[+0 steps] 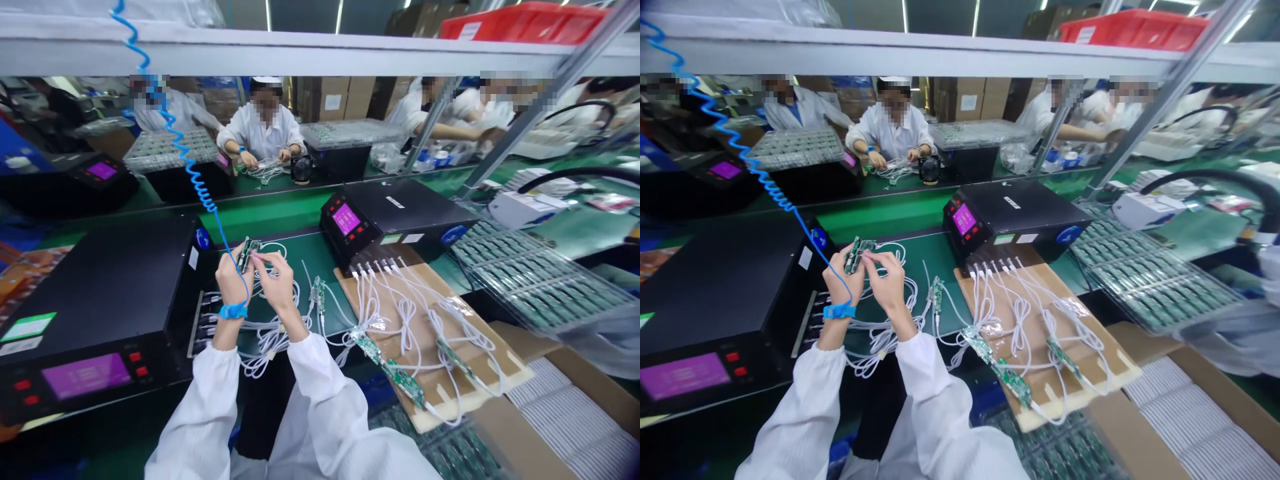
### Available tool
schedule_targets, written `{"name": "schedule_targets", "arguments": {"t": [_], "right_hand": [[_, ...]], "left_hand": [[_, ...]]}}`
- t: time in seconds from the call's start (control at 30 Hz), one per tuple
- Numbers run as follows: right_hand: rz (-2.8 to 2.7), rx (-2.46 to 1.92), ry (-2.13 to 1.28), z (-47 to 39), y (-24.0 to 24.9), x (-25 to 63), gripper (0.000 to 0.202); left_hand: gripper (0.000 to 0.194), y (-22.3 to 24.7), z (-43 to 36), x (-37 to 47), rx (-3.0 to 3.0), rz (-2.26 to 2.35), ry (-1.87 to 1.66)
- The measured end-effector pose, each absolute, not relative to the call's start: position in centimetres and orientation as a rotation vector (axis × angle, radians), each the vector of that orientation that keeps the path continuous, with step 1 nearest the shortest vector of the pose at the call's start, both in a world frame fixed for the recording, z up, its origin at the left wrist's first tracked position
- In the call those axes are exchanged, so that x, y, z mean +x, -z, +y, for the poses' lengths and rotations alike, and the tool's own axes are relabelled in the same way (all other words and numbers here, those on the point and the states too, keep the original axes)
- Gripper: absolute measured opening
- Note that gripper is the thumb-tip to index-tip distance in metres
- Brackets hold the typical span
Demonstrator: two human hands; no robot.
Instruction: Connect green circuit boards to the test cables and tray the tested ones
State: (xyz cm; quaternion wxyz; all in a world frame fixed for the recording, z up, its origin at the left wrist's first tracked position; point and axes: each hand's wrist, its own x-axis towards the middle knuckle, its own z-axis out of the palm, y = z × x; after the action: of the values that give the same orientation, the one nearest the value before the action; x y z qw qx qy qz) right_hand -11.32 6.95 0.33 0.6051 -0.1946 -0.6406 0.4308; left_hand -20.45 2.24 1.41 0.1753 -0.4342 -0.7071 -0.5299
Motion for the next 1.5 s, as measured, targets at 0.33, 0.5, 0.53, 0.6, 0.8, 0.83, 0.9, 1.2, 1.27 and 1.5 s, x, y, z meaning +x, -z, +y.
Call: {"name": "schedule_targets", "arguments": {"t": [0.33, 0.5, 0.53, 0.6, 0.8, 0.83, 0.9, 1.2, 1.27, 1.5], "right_hand": [[-1.456, -0.495, -0.940, 6.6, -0.8, -11.7, 0.015], [-1.472, -0.469, -0.933, 6.6, -0.8, -11.7, 0.015], [-1.476, -0.478, -0.926, 6.6, -0.8, -11.7, 0.015], [-1.491, -0.495, -0.909, 6.6, -0.8, -11.8, 0.015], [-1.486, -0.474, -0.924, 6.6, -0.7, -11.8, 0.017], [-1.486, -0.473, -0.925, 6.6, -0.7, -11.8, 0.017], [-1.502, -0.471, -0.920, 6.7, -0.7, -11.8, 0.018], [-1.535, -0.465, -0.934, 7.4, -0.6, -12.0, 0.016], [-1.535, -0.461, -0.968, 7.6, -0.5, -11.9, 0.015], [-1.542, -0.458, -0.869, 7.7, -0.3, -11.7, 0.014]], "left_hand": [[0.035, -1.3, 2.1, -20.6, -1.222, -1.970, 1.528], [0.035, -0.9, 2.0, -20.8, -1.267, -1.960, 1.488], [0.036, -0.8, 2.0, -20.8, -1.267, -1.960, 1.481], [0.037, -0.7, 1.9, -20.8, -1.261, -1.960, 1.472], [0.039, -1.0, 1.8, -20.6, -1.286, -1.980, 1.392], [0.040, -1.0, 1.8, -20.5, -1.296, -1.979, 1.373], [0.040, -1.1, 1.8, -20.3, -1.325, -1.976, 1.336], [0.040, -1.2, 1.9, -20.7, -1.376, -1.997, 1.244], [0.040, -1.1, 1.9, -20.9, -1.366, -2.009, 1.242], [0.039, -0.8, 2.2, -20.3, -1.367, -1.981, 1.186]]}}
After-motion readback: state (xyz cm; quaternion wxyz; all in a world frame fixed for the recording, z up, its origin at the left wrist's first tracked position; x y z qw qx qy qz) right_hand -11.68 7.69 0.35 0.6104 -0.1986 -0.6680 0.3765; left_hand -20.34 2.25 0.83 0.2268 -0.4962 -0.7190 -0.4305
